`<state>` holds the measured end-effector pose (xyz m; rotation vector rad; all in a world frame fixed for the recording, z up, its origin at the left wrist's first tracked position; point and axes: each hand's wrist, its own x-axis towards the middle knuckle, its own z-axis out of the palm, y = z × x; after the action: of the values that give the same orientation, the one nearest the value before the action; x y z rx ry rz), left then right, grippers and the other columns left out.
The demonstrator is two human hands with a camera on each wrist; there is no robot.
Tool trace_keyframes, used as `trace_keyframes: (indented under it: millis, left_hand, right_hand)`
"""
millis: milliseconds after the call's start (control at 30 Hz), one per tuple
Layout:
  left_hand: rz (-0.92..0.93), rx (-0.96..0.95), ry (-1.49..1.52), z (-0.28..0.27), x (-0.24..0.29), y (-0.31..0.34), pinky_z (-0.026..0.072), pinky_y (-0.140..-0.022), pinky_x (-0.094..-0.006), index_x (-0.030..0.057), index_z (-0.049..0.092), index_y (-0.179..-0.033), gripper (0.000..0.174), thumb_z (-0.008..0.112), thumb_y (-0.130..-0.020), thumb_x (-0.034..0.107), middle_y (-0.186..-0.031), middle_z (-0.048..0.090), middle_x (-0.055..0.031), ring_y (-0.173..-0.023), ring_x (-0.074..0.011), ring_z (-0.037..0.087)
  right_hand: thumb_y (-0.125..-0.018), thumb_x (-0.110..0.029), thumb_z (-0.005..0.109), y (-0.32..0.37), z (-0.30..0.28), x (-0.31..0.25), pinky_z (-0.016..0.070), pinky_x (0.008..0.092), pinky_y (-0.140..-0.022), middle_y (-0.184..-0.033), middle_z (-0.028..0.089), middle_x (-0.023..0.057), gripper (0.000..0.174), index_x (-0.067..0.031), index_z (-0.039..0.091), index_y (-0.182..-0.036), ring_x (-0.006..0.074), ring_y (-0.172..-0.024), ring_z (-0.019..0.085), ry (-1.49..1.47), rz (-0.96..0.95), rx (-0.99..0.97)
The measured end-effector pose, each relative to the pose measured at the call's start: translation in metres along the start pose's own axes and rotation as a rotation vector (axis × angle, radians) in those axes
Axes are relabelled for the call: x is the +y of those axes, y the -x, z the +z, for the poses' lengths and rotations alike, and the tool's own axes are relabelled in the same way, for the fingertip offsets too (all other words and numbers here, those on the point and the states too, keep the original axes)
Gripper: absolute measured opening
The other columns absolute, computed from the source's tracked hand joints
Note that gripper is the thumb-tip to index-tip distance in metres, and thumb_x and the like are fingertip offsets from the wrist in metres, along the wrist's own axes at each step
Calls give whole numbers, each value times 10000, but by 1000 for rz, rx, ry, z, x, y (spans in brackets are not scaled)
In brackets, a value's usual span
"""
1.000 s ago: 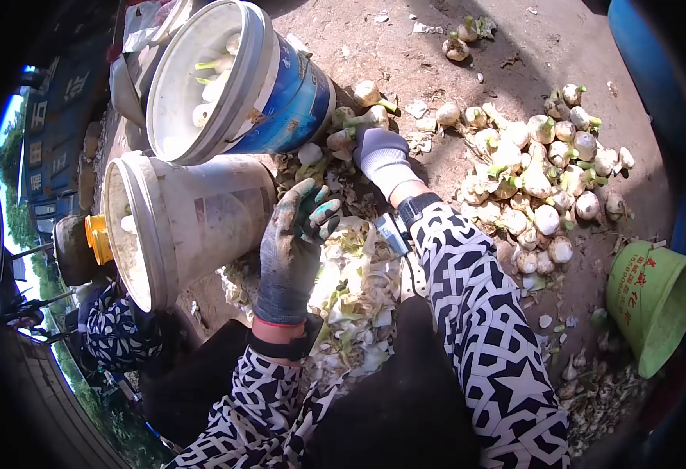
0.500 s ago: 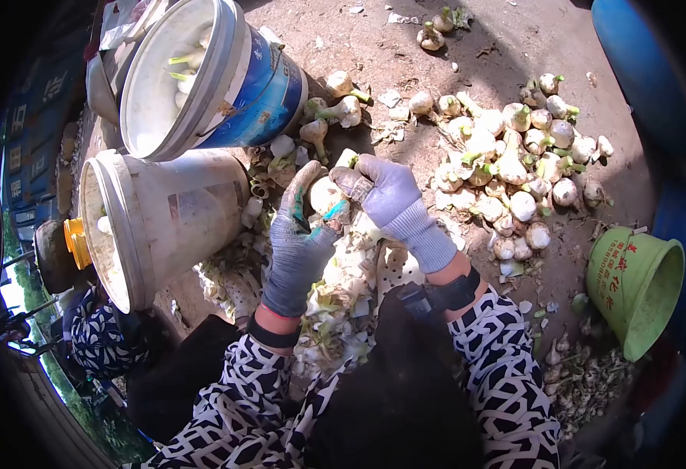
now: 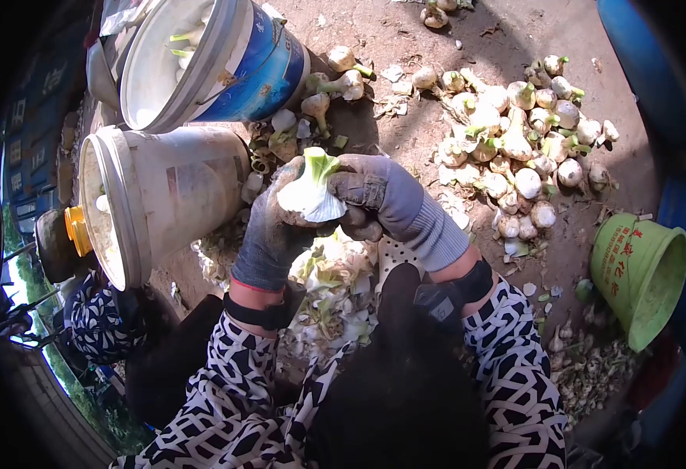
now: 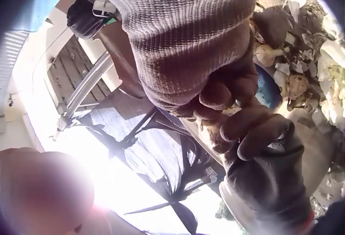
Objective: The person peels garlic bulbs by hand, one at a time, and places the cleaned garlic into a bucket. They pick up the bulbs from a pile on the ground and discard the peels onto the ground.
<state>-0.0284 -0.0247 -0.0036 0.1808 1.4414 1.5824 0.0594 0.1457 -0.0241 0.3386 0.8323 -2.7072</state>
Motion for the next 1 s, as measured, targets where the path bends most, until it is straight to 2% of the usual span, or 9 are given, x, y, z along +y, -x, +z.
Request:
trace_keyframes:
  millis: [67, 167, 267, 467, 533, 600, 667, 800, 1000]
  left_hand:
    - [293, 161, -791, -10, -8, -15, 511, -774, -287, -26, 489, -1244, 385, 587, -920, 158, -1038, 622, -89, -876, -144, 624]
    - [200, 607, -97, -17, -17, -38, 465, -611, -252, 26, 605, -1014, 201, 492, -998, 192, -803, 600, -13, -683, -81, 543]
    - [142, 546, -353, -27, -21, -41, 452, -601, -247, 29, 616, -1003, 194, 553, -972, 210, -813, 611, -9, -684, -83, 533]
    - [226, 371, 256, -12, -2, -2, 519, -798, -294, -4, 559, -1160, 474, 415, -1009, 422, -1086, 607, -122, -934, -201, 632]
    - [475, 347, -472, 12, -11, 17, 507, -812, -284, 4, 552, -1184, 373, 474, -1002, 319, -1082, 609, -107, -984, -195, 605]
    - [277, 317, -159, 23, -5, 30, 497, -816, -277, 5, 543, -1199, 296, 534, -970, 193, -1086, 604, -84, -974, -165, 596]
    - [405, 246, -542, 26, 5, 34, 490, -898, -357, 22, 540, -1223, 331, 565, -952, 211, -1134, 600, -86, -1021, -213, 595]
    - [37, 84, 868, 11, -4, 23, 484, -905, -471, 100, 634, -968, 277, 601, -917, 369, -1069, 624, -99, -1083, -330, 574]
    - [72, 178, 1089, 6, 22, 15, 384, -1026, -572, 69, 641, -1036, 363, 487, -945, 385, -1137, 630, -148, -1218, -347, 501]
  right_hand:
    - [-950, -235, 562, 0, 1, 0, 280, 222, -336, -559, 489, 17, 278, 34, 584, -1017, 80, -384, 402, 31, -59, -19]
    - [-920, -208, 611, -4, 1, 1, 445, 229, -507, -758, 624, 51, 345, 49, 581, -1149, 86, -585, 559, 49, -17, -105]
    - [-870, -113, 667, -14, 3, 13, 490, 262, -898, -1125, 658, 87, 397, 49, 575, -1220, 116, -1033, 611, 7, -32, -245]
    - [-898, -147, 638, -14, -11, 13, 503, 248, -774, -984, 669, 72, 281, 41, 613, -1105, 115, -871, 627, -354, 142, -324]
    - [-902, -141, 631, -13, -7, 23, 502, 246, -786, -960, 669, 77, 259, 42, 621, -1086, 115, -880, 628, -133, -17, -242]
    - [-896, -150, 638, -14, 6, 29, 500, 247, -792, -939, 665, 72, 250, 43, 622, -1054, 108, -886, 624, 292, -265, -197]
    - [-891, -172, 643, -8, 2, 20, 513, 251, -682, -906, 667, 87, 265, 42, 624, -1047, 122, -783, 633, -344, 120, -393]
    - [-915, -232, 574, 17, -20, 17, 393, 278, -347, -742, 623, 155, 392, 115, 545, -1095, 119, -377, 456, -366, -157, -150]
    - [-818, -250, 724, 105, -12, 12, 535, 316, -665, -819, 683, 155, 362, 66, 643, -976, 228, -751, 661, -233, 212, 189]
